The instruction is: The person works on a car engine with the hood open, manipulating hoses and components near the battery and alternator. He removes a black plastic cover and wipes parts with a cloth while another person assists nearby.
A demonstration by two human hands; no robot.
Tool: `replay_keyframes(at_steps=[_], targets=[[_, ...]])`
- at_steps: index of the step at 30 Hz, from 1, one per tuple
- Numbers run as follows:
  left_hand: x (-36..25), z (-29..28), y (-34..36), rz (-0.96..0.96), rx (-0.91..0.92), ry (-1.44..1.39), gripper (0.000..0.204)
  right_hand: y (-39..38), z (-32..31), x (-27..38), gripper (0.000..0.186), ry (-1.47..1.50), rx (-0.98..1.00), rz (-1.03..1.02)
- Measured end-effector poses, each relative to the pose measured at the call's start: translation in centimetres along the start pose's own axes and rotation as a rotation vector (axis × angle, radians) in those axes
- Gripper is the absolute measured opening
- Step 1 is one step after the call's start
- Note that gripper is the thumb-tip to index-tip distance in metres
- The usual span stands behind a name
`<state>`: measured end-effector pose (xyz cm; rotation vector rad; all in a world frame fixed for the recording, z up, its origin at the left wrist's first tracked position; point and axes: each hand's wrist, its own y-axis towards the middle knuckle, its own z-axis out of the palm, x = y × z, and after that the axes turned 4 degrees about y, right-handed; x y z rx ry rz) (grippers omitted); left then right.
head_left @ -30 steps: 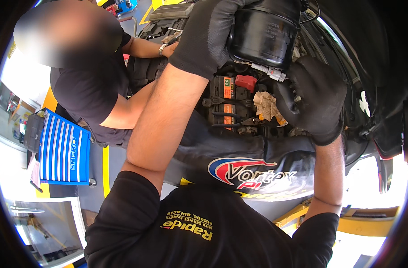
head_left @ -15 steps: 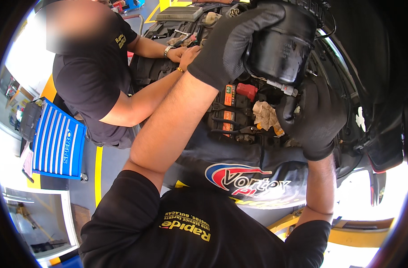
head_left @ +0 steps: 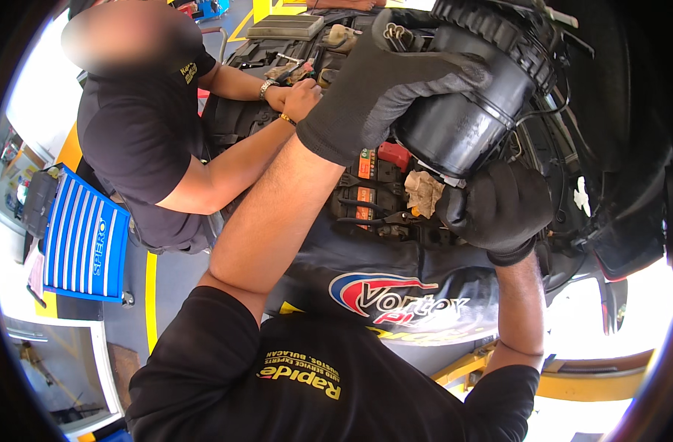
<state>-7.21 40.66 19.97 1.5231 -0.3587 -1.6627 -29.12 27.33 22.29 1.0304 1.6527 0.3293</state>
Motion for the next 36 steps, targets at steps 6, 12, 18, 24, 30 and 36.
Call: replay_keyframes(at_steps=[6,12,18,24,30,36], targets=[[-0.4,1.7,-0.4,-0.087,-0.089,-0.3,0.022,0.5,-2.0,0.2,0.02,-0.1,0.061,-0.038],[-0.3,1.6,-0.2,-0.186,-0.03,-0.234,0.027,1.3,-0.9,-0.7,0.02,0.037,-0.085,-0.073],[0.4,1.5,-1.1,-0.219,-0.118,-0.346,0.024,0.0,-1.7,-0.6,0.018,0.073,0.085,-0.023],[0.1,2.1,0.0,-0.295,-0.189,-0.641,0.035,0.4,0.0,0.2,0.027,-0.128,0.08,0.078],[-1.0,2.5,0.8,-0.225,-0.194,-0.651,0.04,2.7,-2.6,0.3,0.044,-0.019,0.527,0.249],[-1.1,2.4,1.1,-0.196,-0.257,-0.594,0.037,2.5,-1.5,0.2,0.054,-0.226,0.242,0.123]])
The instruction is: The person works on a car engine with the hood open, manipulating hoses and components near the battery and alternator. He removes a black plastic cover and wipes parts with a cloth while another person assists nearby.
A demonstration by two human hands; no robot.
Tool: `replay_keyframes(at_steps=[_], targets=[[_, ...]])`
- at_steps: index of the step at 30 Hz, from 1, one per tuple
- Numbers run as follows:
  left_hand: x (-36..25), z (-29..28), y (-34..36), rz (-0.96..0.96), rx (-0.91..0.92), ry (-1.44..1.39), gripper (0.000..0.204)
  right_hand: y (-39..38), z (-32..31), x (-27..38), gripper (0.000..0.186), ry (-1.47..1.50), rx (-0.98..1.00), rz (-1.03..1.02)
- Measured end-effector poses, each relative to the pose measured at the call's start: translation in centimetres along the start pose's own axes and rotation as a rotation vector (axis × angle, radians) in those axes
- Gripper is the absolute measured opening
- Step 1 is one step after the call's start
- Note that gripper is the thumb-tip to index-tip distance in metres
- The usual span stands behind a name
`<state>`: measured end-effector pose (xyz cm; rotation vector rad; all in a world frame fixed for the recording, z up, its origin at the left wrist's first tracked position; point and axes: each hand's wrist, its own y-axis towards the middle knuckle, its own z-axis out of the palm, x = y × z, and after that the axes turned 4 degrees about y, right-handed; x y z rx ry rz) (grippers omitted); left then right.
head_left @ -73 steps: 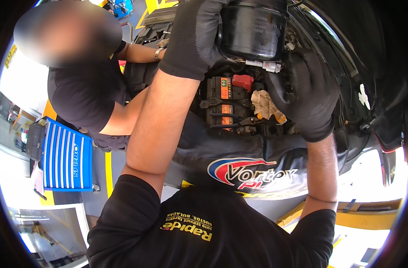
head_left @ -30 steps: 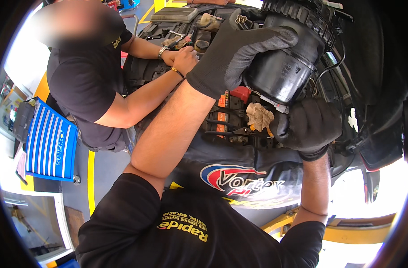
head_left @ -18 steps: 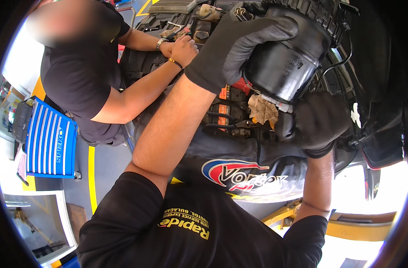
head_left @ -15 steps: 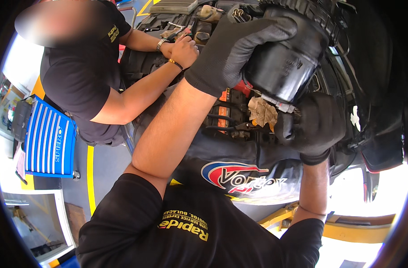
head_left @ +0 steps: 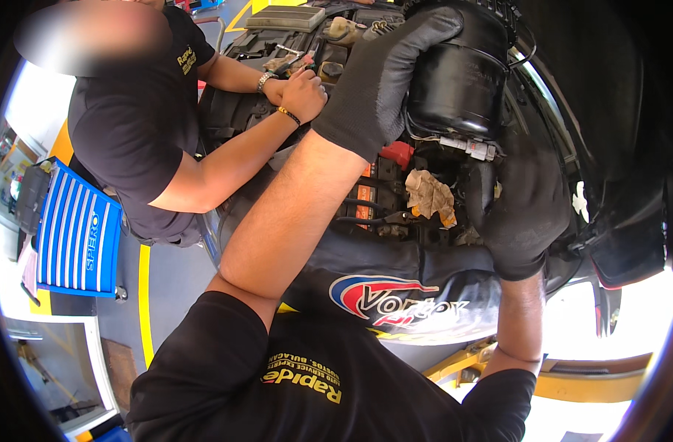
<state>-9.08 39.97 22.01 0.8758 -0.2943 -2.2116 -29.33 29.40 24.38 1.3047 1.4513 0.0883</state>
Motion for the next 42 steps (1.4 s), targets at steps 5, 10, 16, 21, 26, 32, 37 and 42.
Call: replay_keyframes(at_steps=[5,10,16,21,26,32,37,42], targets=[[0.2,0.2,0.3,0.016,-0.01,-0.024,0.035,-1.5,3.7,0.9,0.043,-0.103,-0.131,0.047],[0.6,0.0,0.5,0.007,-0.021,-0.027,0.033,-2.5,4.1,1.0,0.035,-0.139,-0.037,0.013],[1.7,-1.1,0.1,0.062,-0.12,0.172,0.036,-2.6,3.1,2.1,0.028,-0.076,0.141,-0.007],[2.3,-2.3,-0.2,0.019,-0.116,0.179,0.04,-2.3,3.4,2.0,0.028,0.126,0.176,0.001],[3.3,-3.3,-0.6,-0.007,-0.079,0.089,0.034,-2.5,3.8,0.9,0.035,0.337,0.093,0.009],[4.0,-5.7,-1.4,0.111,0.217,0.297,0.03,-2.4,4.9,1.1,0.031,0.444,-0.087,-0.041],[4.5,-6.5,-1.9,0.24,0.277,0.556,0.022,-2.2,2.8,0.1,0.027,0.489,-0.112,-0.044],[3.5,-6.5,-2.4,0.248,0.259,0.236,0.032,-1.8,1.3,-2.9,0.025,0.511,0.039,0.12]])
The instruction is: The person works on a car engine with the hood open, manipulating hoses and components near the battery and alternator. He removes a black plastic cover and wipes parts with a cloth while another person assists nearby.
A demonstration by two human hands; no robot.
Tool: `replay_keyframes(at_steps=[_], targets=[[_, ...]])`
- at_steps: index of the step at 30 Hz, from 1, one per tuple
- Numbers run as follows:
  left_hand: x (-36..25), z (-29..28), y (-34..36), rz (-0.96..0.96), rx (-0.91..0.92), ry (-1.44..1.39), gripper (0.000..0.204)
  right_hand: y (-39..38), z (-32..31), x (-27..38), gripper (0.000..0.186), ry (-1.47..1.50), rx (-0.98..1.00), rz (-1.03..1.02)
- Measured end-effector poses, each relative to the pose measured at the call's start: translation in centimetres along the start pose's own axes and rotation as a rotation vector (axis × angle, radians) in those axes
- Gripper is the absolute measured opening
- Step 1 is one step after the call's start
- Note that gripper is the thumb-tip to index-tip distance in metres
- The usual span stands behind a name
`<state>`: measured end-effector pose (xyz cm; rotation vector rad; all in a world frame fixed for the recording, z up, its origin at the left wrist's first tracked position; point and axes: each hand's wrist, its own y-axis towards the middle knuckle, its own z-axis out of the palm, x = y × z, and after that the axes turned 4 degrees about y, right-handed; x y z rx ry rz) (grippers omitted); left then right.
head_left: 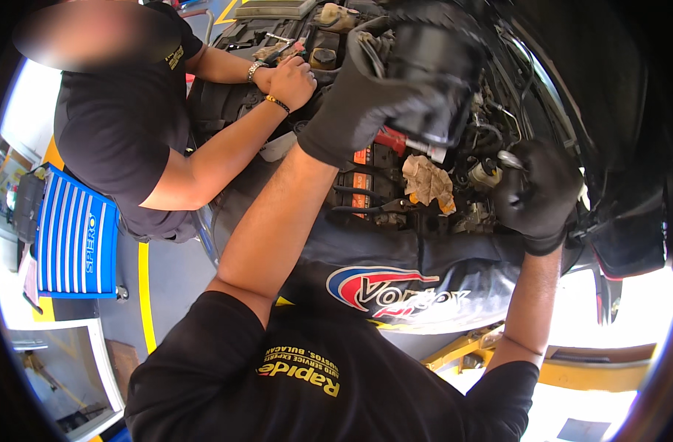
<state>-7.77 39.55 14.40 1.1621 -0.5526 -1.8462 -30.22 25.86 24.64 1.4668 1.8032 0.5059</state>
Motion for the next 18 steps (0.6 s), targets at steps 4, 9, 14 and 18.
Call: replay_keyframes(at_steps=[4,9,14,18], targets=[[0.1,-1.7,-0.6,-0.122,-0.202,0.175,0.049,-2.0,1.4,-0.6,0.033,0.108,0.102,-0.026],[2.2,-5.9,-1.5,0.189,0.058,0.196,0.054,-5.8,4.1,-1.1,0.037,0.708,-0.18,0.362],[1.1,-7.4,-2.5,-0.168,-0.126,0.147,0.051,-3.8,4.1,-0.2,0.043,1.473,-0.185,0.888],[0.1,-4.1,-2.6,-0.178,-0.13,0.306,0.078,-1.1,4.3,4.0,0.059,1.415,-0.182,0.754]])
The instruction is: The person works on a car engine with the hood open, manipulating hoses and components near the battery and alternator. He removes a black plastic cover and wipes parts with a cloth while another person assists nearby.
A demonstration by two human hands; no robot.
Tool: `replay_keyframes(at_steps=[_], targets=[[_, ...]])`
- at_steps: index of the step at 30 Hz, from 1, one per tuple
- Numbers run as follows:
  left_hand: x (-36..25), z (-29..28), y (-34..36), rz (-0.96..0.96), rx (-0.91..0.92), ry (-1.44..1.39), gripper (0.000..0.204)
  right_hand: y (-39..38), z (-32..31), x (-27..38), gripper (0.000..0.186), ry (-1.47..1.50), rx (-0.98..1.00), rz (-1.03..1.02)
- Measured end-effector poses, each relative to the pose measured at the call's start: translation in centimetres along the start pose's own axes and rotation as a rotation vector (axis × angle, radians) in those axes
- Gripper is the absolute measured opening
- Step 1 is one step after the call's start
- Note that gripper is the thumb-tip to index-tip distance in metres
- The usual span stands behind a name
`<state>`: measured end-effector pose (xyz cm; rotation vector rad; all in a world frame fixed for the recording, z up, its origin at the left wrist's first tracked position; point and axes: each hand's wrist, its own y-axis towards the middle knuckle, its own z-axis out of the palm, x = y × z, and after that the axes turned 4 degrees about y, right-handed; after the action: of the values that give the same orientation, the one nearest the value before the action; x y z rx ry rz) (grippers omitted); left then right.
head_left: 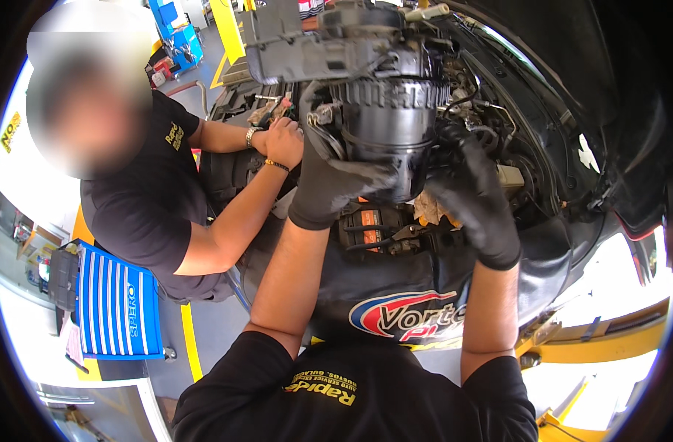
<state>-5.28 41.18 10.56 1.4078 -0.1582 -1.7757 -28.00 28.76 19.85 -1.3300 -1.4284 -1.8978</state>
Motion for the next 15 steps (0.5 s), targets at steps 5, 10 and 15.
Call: replay_keyframes(at_steps=[5,10,15], targets=[[-1.2,4.9,-1.1,0.13,0.09,-0.092,0.099,0.6,1.5,-1.7,0.08,0.352,0.172,0.115],[-1.6,6.1,-3.3,0.034,0.11,-0.552,0.076,1.3,0.9,-5.8,0.09,0.135,0.056,-0.035],[-2.5,4.4,-4.5,0.058,0.143,-0.215,0.076,0.2,1.1,-7.8,0.087,0.225,-0.042,0.055]])
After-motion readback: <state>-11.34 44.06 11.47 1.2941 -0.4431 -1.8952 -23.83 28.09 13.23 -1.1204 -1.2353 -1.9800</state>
